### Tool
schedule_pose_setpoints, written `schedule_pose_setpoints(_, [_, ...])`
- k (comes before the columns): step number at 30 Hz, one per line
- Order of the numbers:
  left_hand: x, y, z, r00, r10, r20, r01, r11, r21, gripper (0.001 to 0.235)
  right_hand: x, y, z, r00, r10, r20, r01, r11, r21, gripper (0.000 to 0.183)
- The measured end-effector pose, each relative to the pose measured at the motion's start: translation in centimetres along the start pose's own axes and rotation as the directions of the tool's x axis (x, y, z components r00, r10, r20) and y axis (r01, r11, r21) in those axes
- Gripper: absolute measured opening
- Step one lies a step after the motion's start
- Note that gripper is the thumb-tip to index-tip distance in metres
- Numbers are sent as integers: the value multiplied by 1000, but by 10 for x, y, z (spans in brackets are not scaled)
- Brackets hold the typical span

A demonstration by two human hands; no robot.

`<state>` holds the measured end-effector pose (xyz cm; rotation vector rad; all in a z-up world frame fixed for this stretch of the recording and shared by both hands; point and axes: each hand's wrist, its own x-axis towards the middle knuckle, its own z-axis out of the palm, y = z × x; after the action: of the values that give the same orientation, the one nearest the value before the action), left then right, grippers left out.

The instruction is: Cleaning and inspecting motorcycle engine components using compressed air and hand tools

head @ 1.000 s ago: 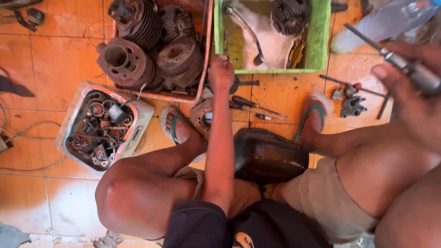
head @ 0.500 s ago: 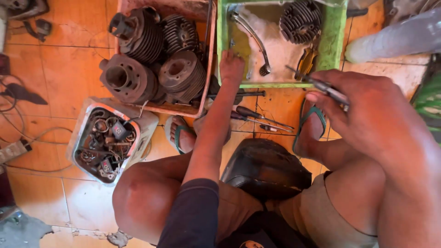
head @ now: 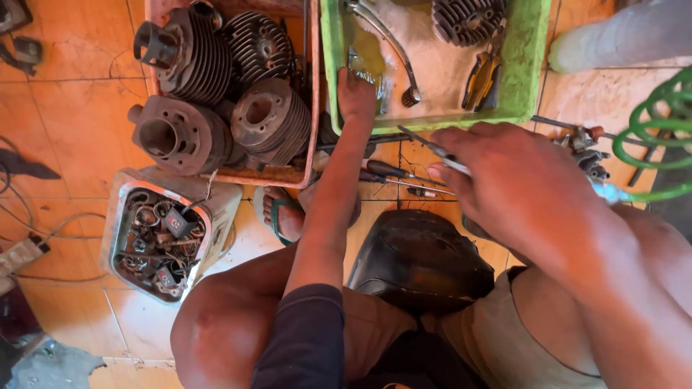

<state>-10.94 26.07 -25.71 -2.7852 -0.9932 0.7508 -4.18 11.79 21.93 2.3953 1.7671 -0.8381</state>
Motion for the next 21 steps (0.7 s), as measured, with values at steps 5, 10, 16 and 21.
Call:
schedule_pose_setpoints(5, [-42,-13,-83,980,-180,-82,47,613,-789,10,9,-3,-1,998,57,-40,-57,998,9,36])
schedule_pose_setpoints(10, [-83,-23,-173,991,-108,-81,-120,-428,-896,17,9,11,-7,978,186,-93,-177,979,103,33])
schedule_pose_setpoints(16, [-102,-25,-220,980,-118,-162,-194,-755,-627,29,-5,44,-9,929,-7,-370,28,998,52,30])
schedule_pose_setpoints(21, [-114,-27,-237,958,-198,-209,-274,-847,-455,38,2,57,-5,885,-105,-454,90,994,-53,27])
